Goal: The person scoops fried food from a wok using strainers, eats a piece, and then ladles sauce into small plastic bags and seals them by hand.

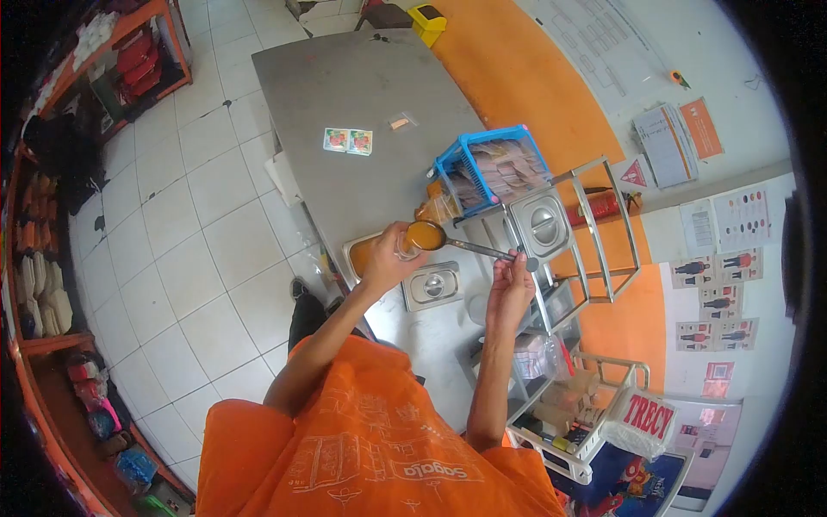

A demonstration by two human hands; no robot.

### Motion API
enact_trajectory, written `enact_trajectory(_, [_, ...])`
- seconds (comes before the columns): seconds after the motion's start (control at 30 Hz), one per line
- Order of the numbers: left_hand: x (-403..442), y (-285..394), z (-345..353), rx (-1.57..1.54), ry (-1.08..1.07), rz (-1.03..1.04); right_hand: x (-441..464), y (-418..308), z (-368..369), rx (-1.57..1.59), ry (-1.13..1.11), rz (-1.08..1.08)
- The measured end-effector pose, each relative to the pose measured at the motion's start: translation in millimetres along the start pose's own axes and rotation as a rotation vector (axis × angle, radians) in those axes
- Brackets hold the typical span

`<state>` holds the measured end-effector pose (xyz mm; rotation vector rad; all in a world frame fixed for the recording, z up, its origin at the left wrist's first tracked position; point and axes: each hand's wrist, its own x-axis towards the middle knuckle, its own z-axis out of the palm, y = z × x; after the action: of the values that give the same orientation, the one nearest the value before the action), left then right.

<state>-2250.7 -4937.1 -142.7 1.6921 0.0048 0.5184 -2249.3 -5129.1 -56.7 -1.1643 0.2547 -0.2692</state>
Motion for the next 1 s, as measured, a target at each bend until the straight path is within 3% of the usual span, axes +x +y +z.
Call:
enact_trajectory(0.47, [0.8,5.6,-4.3,-0.048,-0.033,-0.094,-15.7,-22.4,16.8,-0.110,-0.006,-0.177])
enact_trajectory(0.77, [4.1,3.3,-4.8,-0.107,0.010,-0.051,-31.8,-34.5,29.4,-0.203,-0.092,-0.369])
enact_trajectory(1.0, [11.7,9.9,-9.0,-0.142,0.007,-0.071,-51.7,-44.2,41.6,-0.437,-0.114,-0.548])
